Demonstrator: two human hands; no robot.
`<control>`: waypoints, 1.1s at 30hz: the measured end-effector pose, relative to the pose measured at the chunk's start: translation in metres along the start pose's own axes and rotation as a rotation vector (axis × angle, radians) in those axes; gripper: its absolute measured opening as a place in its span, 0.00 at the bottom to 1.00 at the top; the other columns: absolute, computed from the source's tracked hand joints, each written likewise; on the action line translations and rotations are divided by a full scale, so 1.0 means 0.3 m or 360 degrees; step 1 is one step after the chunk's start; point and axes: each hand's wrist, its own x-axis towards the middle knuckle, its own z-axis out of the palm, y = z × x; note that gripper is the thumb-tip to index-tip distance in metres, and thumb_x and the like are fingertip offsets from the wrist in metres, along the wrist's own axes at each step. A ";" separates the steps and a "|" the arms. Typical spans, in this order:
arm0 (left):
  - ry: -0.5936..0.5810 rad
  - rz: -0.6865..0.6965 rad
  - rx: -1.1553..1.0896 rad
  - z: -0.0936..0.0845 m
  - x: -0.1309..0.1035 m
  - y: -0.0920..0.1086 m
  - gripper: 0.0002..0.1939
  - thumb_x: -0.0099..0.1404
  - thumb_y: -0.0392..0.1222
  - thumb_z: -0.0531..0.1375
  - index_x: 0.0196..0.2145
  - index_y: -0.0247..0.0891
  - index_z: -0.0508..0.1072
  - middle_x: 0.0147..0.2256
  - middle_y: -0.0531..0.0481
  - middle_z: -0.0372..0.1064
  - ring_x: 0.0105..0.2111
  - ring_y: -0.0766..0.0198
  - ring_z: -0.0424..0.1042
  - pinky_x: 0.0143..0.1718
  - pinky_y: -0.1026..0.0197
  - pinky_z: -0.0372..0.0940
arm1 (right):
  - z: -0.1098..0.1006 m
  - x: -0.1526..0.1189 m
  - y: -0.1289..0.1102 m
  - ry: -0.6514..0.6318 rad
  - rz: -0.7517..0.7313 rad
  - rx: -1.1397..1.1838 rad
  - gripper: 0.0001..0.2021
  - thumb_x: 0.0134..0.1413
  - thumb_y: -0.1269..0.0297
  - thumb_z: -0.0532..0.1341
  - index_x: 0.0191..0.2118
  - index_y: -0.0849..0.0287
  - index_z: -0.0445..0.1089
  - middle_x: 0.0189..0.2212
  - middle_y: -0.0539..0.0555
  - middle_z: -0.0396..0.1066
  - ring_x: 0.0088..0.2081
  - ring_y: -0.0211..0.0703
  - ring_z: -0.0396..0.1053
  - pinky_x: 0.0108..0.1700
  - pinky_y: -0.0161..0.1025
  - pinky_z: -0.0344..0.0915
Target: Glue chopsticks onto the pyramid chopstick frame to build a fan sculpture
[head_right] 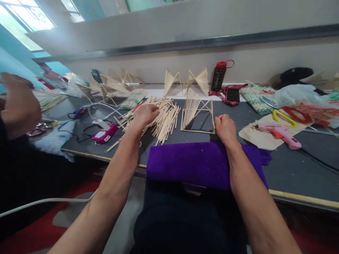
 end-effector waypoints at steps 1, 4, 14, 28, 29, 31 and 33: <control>0.0035 -0.0002 0.0055 0.002 -0.014 -0.012 0.17 0.67 0.42 0.51 0.49 0.41 0.74 0.50 0.44 0.73 0.51 0.53 0.68 0.50 0.54 0.61 | 0.000 0.000 0.001 -0.0004 -0.0007 0.0004 0.11 0.56 0.59 0.51 0.31 0.58 0.66 0.29 0.59 0.73 0.31 0.48 0.67 0.38 0.41 0.58; 0.0040 0.0045 0.0199 0.024 -0.088 -0.025 0.17 0.68 0.41 0.48 0.47 0.38 0.74 0.45 0.42 0.74 0.48 0.53 0.70 0.48 0.54 0.63 | -0.003 -0.004 0.001 -0.0047 -0.0007 0.0062 0.09 0.56 0.62 0.51 0.33 0.59 0.66 0.29 0.58 0.73 0.30 0.46 0.67 0.37 0.41 0.59; -0.0130 0.0306 0.0102 0.210 -0.213 0.077 0.23 0.67 0.49 0.54 0.54 0.33 0.64 0.53 0.36 0.65 0.54 0.51 0.65 0.51 0.54 0.61 | 0.000 -0.016 0.011 -0.0019 -0.0027 0.0042 0.10 0.55 0.62 0.51 0.35 0.58 0.67 0.25 0.55 0.71 0.27 0.47 0.68 0.38 0.42 0.59; -0.0159 0.0349 0.0047 0.258 -0.077 0.062 0.22 0.68 0.43 0.52 0.57 0.32 0.62 0.55 0.36 0.64 0.57 0.52 0.62 0.53 0.55 0.60 | -0.008 -0.020 0.020 -0.0036 -0.0016 0.0029 0.12 0.54 0.60 0.52 0.35 0.58 0.69 0.24 0.54 0.70 0.28 0.48 0.68 0.40 0.44 0.61; -0.0152 0.0349 0.0046 0.260 -0.081 0.058 0.22 0.68 0.43 0.52 0.57 0.32 0.61 0.56 0.36 0.64 0.57 0.52 0.62 0.53 0.55 0.60 | -0.011 -0.020 0.019 -0.0022 -0.0008 0.0020 0.12 0.53 0.59 0.51 0.36 0.59 0.70 0.23 0.54 0.70 0.28 0.49 0.68 0.40 0.45 0.61; -0.0140 0.0344 0.0048 0.262 -0.093 0.053 0.22 0.68 0.43 0.52 0.58 0.32 0.61 0.55 0.35 0.64 0.56 0.51 0.62 0.52 0.53 0.60 | -0.017 -0.021 0.018 0.0012 0.0013 0.0009 0.13 0.53 0.59 0.51 0.35 0.59 0.70 0.21 0.53 0.68 0.29 0.50 0.68 0.40 0.46 0.61; -0.0130 0.0333 0.0048 0.261 -0.106 0.050 0.22 0.68 0.43 0.53 0.57 0.33 0.61 0.55 0.35 0.65 0.56 0.50 0.62 0.52 0.52 0.61 | -0.020 -0.022 0.017 0.0034 0.0020 0.0021 0.13 0.52 0.60 0.52 0.35 0.59 0.70 0.21 0.54 0.68 0.30 0.51 0.68 0.40 0.46 0.61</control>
